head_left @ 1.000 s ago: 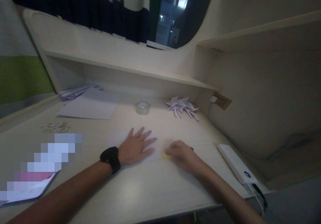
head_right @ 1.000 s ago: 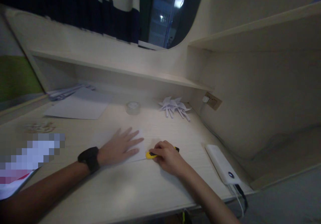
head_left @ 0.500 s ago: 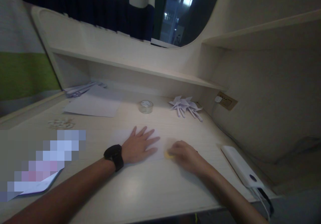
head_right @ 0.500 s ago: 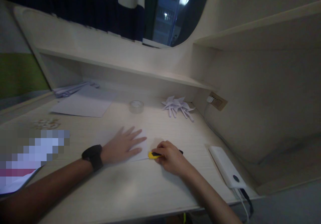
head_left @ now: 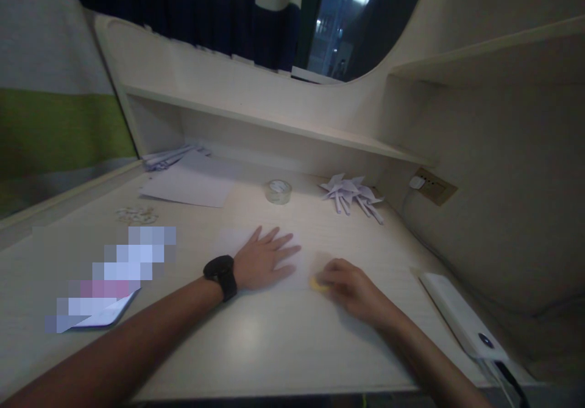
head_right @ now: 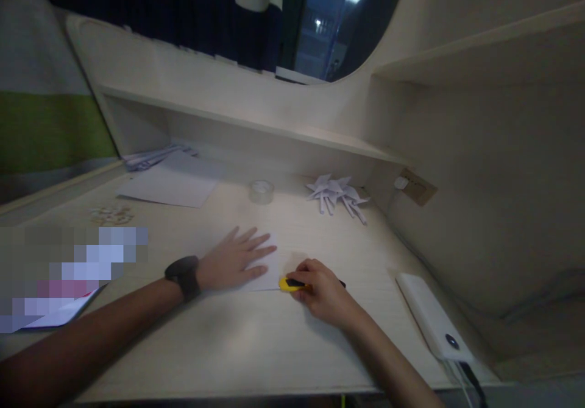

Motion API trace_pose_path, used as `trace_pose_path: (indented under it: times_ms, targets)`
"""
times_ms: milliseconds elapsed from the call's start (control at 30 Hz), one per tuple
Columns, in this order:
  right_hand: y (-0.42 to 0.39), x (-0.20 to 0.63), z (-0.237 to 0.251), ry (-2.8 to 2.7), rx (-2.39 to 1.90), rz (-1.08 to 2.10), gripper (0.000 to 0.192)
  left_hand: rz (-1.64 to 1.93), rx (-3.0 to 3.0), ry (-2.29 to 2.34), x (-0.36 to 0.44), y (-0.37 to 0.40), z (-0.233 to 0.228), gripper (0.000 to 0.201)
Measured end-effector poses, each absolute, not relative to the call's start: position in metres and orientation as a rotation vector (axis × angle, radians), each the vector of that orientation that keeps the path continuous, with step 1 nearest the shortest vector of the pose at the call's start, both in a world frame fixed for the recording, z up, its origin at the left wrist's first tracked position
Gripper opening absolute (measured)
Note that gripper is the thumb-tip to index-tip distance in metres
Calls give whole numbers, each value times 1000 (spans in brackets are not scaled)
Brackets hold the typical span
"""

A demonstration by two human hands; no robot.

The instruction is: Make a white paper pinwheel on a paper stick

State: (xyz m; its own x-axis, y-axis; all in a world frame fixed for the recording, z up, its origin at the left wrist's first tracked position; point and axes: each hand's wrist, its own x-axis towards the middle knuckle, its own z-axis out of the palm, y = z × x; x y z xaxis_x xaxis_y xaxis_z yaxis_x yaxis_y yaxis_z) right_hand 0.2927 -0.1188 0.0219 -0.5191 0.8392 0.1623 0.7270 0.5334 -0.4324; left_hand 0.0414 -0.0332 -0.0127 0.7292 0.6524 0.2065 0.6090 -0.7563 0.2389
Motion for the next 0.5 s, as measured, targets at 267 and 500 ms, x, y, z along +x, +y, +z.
trace_pose_path:
  times_ms: [267, 500]
  targets:
    - [-116, 292, 20, -2437, -1265, 450, 33, 391, 2816, 1007, 41, -36, -8, 55]
    - [-113, 294, 16, -2440, -1188, 441, 33, 387, 2848, 1007, 41, -37, -8, 54]
